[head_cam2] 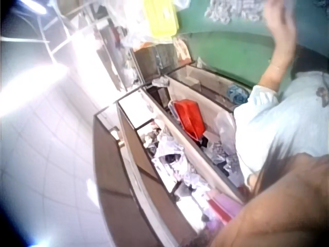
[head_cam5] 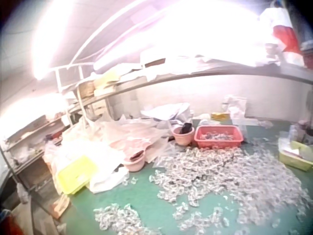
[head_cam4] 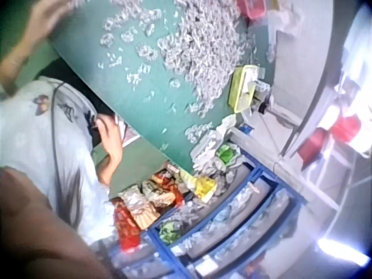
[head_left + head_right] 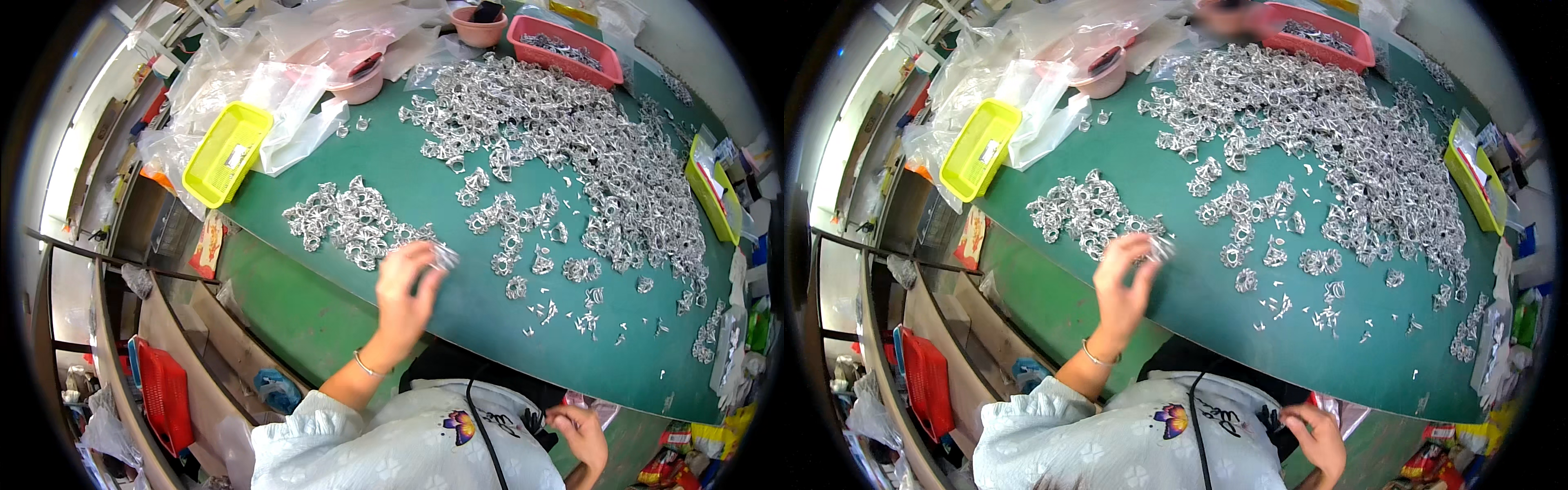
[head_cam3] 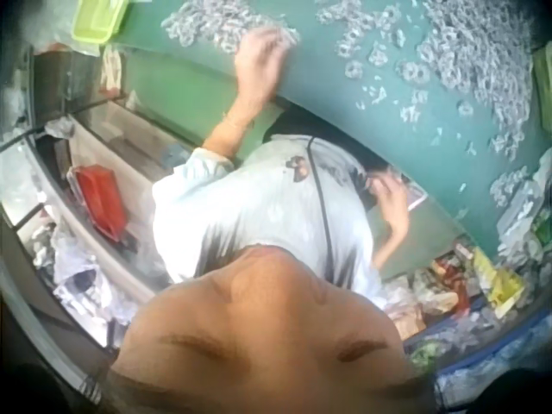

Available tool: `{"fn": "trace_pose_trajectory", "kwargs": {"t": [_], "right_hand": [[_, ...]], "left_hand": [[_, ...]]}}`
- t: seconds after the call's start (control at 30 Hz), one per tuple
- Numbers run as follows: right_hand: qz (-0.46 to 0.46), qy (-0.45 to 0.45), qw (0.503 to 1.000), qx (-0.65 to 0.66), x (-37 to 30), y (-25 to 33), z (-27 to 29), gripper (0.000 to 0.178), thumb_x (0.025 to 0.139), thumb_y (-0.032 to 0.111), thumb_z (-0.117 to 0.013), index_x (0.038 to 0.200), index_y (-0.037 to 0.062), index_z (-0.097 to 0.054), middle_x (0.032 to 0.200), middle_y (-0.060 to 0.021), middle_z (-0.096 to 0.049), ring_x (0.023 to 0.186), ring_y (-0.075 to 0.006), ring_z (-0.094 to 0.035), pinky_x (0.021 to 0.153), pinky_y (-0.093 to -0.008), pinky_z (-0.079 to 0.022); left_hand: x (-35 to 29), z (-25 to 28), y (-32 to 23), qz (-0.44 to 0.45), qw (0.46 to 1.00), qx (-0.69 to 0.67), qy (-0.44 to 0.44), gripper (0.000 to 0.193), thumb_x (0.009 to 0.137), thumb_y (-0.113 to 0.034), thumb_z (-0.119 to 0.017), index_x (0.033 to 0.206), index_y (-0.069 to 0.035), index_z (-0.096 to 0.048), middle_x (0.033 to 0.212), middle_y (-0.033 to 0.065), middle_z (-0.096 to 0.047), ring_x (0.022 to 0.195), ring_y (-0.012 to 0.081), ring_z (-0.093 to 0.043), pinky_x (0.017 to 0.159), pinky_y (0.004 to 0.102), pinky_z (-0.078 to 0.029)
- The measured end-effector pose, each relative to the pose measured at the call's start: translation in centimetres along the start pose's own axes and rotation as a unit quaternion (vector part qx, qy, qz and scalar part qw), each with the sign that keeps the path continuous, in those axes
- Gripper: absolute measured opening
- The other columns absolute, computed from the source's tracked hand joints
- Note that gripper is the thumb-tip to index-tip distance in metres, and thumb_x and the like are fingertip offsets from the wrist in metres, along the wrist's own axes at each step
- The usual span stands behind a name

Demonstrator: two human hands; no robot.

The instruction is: The person sorts small metal components by hand on a workbench, picks up a red marker to write on a white card, and places organized groups of parts into different containers.

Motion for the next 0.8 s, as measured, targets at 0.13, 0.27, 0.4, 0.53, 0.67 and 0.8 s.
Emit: {"fn": "trace_pose_trajectory", "kwargs": {"t": [0.13, 0.27, 0.4, 0.53, 0.67, 0.8], "right_hand": [[0.156, -0.151, 0.915, 0.339, 5.4, 7.0, -2.0, 0.033, 0.086, 0.006, -0.047, 0.118, -0.0047, -0.046, 0.102, -0.0147, -0.059, 0.078, -0.0200, -0.060, 0.066, -0.0276, -0.049], [0.125, -0.066, 0.889, 0.435, 9.3, 8.5, -3.3, 0.031, 0.090, 0.006, -0.044, 0.119, -0.0036, -0.044, 0.106, -0.0169, -0.056, 0.074, -0.0183, -0.059, 0.057, -0.0260, -0.047], [0.101, -0.031, 0.829, 0.549, 10.5, 8.4, -3.1, 0.025, 0.091, 0.011, -0.047, 0.113, -0.0022, -0.049, 0.103, -0.0156, -0.056, 0.069, -0.0179, -0.055, 0.052, -0.0266, -0.044], [0.083, -0.017, 0.808, 0.582, 9.9, 7.8, -3.0, 0.021, 0.091, 0.011, -0.048, 0.107, -0.0019, -0.052, 0.096, -0.0121, -0.056, 0.070, -0.0180, -0.052, 0.052, -0.0272, -0.041], [0.081, -0.044, 0.805, 0.586, 9.7, 6.3, -2.4, 0.023, 0.091, 0.014, -0.049, 0.107, -0.0024, -0.052, 0.079, -0.0056, -0.049, 0.065, -0.0150, -0.047, 0.052, -0.0262, -0.038], [0.084, -0.051, 0.792, 0.603, 9.4, 6.8, -2.7, 0.041, 0.093, 0.030, -0.049, 0.119, -0.0017, -0.048, 0.081, -0.0047, -0.052, 0.065, -0.0124, -0.046, 0.050, -0.0245, -0.038]], "left_hand": [[-3.1, -3.3, -6.5, -0.138, 0.962, -0.153, 0.181, 0.027, 0.067, -0.005, -0.072, 0.092, -0.002, -0.062, 0.095, 0.0084, -0.063, 0.093, 0.0256, -0.058, 0.080, 0.0361, -0.043], [-3.3, -3.7, -7.5, -0.174, 0.941, -0.201, 0.210, 0.026, 0.068, -0.007, -0.071, 0.093, -0.004, -0.063, 0.098, 0.0079, -0.062, 0.093, 0.0254, -0.058, 0.080, 0.0363, -0.043], [1.9, -1.6, -0.4, -0.051, 0.987, 0.137, 0.072, 0.031, 0.069, -0.011, -0.070, 0.098, -0.007, -0.061, 0.102, 0.0091, -0.057, 0.093, 0.0291, -0.051, 0.081, 0.0396, -0.038], [3.7, -1.0, 5.2, 0.014, 0.953, 0.258, 0.157, 0.022, 0.072, -0.011, -0.069, 0.094, -0.007, -0.064, 0.093, 0.0070, -0.058, 0.091, 0.0261, -0.050, 0.079, 0.0392, -0.035], [4.4, -1.8, 1.3, -0.065, 0.983, 0.167, 0.035, 0.016, 0.071, -0.005, -0.068, 0.086, -0.005, -0.064, 0.088, 0.0093, -0.061, 0.087, 0.0271, -0.055, 0.079, 0.0384, -0.037], [0.7, -4.5, -7.6, -0.168, 0.971, -0.046, 0.165, 0.024, 0.066, 0.001, -0.069, 0.089, -0.003, -0.062, 0.085, 0.0091, -0.060, 0.082, 0.0271, -0.056, 0.075, 0.0363, -0.039]]}}
Point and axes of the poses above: each hand's wrist, its own x-axis towards the middle knuckle, its own z-axis out of the back of the hand, y = z × x, the point moved 5 cm from there along x, towards the middle knuckle
